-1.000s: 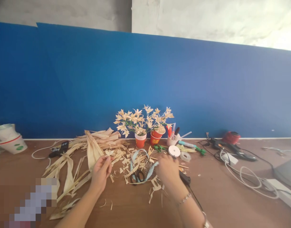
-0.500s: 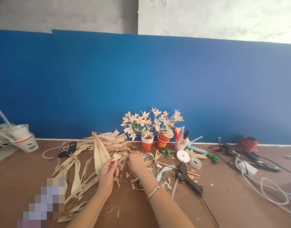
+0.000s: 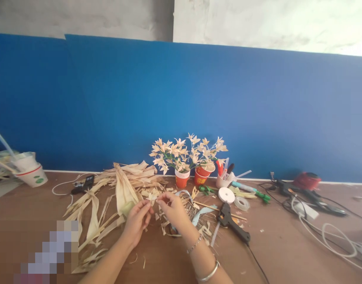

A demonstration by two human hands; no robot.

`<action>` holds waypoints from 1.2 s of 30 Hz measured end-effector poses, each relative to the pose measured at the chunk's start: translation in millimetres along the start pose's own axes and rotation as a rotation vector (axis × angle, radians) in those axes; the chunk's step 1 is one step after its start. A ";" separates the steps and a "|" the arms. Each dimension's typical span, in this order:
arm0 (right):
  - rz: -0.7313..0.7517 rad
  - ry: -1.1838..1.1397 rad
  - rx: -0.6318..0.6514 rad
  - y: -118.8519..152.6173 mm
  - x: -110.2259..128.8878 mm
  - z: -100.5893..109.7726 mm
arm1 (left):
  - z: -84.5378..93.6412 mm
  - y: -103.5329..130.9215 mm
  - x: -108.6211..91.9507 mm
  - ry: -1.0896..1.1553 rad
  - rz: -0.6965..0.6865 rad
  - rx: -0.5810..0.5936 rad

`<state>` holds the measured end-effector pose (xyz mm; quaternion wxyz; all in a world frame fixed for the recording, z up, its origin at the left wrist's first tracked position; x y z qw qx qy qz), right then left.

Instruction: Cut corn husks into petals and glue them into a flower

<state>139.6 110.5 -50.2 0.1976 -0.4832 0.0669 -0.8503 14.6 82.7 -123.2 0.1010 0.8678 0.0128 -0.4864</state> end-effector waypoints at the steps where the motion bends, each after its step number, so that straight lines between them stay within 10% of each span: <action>1: 0.058 0.049 -0.009 2.8 8.9 1.4 | -0.7 0.0 2.3 -0.003 0.017 0.007; 8: 0.367 0.397 0.000 16.6 47.4 -3.5 | -4.0 -0.5 9.6 -0.010 0.068 0.056; 36: 0.413 0.540 -0.031 19.6 51.0 -7.1 | -9.2 3.3 14.8 -0.082 0.108 0.117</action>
Point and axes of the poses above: each hand's wrist, its own y-axis away from the middle knuckle, its own z-axis out of the back of the hand, x = y × z, the point moved 10 cm from there along -y, towards the middle knuckle, and after that the axes turned 7 degrees about y, right-handed, at the moved point
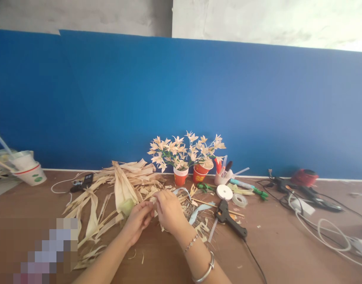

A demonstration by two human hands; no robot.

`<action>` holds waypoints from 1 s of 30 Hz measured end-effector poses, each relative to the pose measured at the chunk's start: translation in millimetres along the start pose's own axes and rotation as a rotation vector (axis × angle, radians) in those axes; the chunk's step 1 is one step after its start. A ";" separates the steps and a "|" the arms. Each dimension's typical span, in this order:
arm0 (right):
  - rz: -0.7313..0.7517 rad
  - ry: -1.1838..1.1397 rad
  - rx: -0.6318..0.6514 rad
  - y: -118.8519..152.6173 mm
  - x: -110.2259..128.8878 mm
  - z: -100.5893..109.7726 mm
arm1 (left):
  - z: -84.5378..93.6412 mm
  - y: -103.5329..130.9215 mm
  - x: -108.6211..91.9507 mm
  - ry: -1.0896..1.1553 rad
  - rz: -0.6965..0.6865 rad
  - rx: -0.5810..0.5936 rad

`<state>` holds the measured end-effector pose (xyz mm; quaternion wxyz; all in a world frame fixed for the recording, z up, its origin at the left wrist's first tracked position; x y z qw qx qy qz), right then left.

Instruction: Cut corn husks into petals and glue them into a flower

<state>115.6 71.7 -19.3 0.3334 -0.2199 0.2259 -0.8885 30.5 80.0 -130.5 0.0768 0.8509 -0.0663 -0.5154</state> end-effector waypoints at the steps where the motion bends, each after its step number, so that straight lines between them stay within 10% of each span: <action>1: -0.002 0.001 -0.002 0.0 -0.4 0.1 | -0.3 0.3 -0.3 -0.002 0.001 0.001; 15: -0.054 -0.109 -0.035 -2.0 -3.0 11.3 | -4.2 0.9 -1.5 0.001 0.019 0.027; 22: -0.665 -0.544 0.068 12.9 -68.5 -14.5 | -10.8 3.2 -6.3 -0.007 -0.003 0.100; 30: -0.799 -0.933 0.245 23.4 -65.3 -48.7 | -9.3 0.8 -3.7 -0.149 -0.035 0.092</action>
Point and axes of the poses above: each hand's wrist, its own y-axis away from the middle knuckle, its own z-axis out of the back of the hand, x = y × z, the point moved 10 cm from there along -y, towards the middle knuckle, and after that the axes turned 7 degrees about y, right-handed, at the moved point
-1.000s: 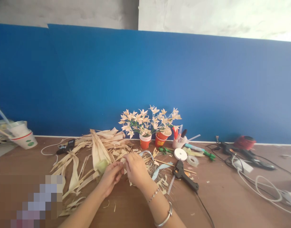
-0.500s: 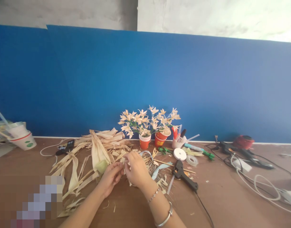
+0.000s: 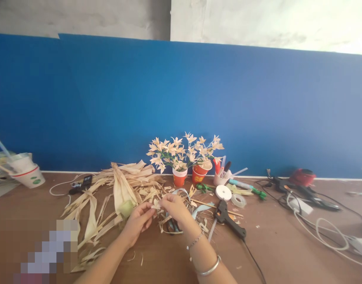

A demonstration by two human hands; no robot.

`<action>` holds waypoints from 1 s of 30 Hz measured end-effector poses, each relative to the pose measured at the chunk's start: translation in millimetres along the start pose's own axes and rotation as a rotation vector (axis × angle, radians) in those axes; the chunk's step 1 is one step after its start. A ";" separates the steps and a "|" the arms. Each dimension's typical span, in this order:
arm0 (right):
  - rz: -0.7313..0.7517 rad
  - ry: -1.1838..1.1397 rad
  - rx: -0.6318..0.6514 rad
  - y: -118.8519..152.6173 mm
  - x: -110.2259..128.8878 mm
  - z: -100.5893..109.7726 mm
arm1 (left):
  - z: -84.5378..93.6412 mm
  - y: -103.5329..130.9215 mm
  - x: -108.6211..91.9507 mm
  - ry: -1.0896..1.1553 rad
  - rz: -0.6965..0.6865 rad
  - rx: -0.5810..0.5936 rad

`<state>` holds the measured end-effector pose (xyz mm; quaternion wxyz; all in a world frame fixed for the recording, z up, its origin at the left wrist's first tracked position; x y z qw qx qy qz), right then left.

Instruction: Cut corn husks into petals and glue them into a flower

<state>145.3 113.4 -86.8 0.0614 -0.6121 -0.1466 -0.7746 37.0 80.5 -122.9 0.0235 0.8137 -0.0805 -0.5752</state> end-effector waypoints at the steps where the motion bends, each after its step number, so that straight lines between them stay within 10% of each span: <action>1: -0.001 -0.013 -0.006 -0.2 -0.5 0.5 | 2.6 -1.1 0.6 -0.019 0.000 -0.024; 9: -0.019 -0.011 -0.114 2.2 0.7 7.5 | 18.3 6.8 -25.0 -0.160 -0.256 -0.254; 30: 0.034 -0.052 -0.075 2.7 1.8 -7.2 | 20.0 9.9 -27.5 -0.059 -0.272 -0.259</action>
Point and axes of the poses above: each hand's wrist, its own y-axis away from the middle knuckle, its own z-axis out of the back of the hand, x = y × z, the point moved 10 cm from there along -y, towards the middle knuckle, and after that the axes turned 7 degrees about y, right-handed, at the moved point
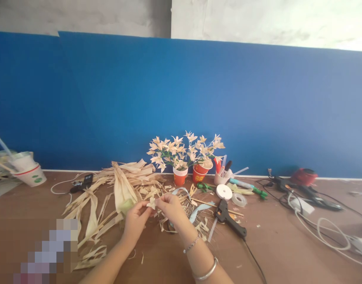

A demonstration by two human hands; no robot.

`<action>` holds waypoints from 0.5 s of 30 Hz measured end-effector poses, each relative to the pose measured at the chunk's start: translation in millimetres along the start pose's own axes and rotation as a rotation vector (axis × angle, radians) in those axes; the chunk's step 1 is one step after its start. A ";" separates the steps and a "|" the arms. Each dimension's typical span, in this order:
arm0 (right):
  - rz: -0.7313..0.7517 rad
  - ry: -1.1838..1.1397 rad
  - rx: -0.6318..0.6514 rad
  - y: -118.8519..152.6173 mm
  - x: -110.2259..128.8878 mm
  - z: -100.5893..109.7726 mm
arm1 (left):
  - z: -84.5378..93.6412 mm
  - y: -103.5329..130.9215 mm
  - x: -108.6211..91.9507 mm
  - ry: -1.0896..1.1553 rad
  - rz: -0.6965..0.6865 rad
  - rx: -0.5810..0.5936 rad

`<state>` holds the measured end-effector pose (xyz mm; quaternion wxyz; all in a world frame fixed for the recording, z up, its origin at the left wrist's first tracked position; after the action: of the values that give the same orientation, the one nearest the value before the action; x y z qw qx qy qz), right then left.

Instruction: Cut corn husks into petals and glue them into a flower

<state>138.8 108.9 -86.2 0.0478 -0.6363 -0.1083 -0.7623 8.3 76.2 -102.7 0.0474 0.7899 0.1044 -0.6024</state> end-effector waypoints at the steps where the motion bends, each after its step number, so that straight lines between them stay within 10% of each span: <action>1: 0.005 -0.003 0.006 -0.6 -0.6 0.1 | -1.0 0.2 -0.8 0.012 0.009 0.005; 15: 0.036 0.020 0.047 -0.1 6.2 0.4 | -4.1 1.0 1.0 0.037 0.059 0.021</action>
<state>138.0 109.5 -80.1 0.0776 -0.6292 -0.1139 -0.7649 12.6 76.1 -102.6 0.0548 0.8043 0.0754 -0.5869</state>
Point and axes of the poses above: each hand's wrist, its own y-axis away from the middle knuckle, its own z-axis out of the back of the hand, x = y × z, the point moved 10 cm from there along -y, towards the middle knuckle, and after that the axes turned 7 degrees about y, right-handed, at the moved point
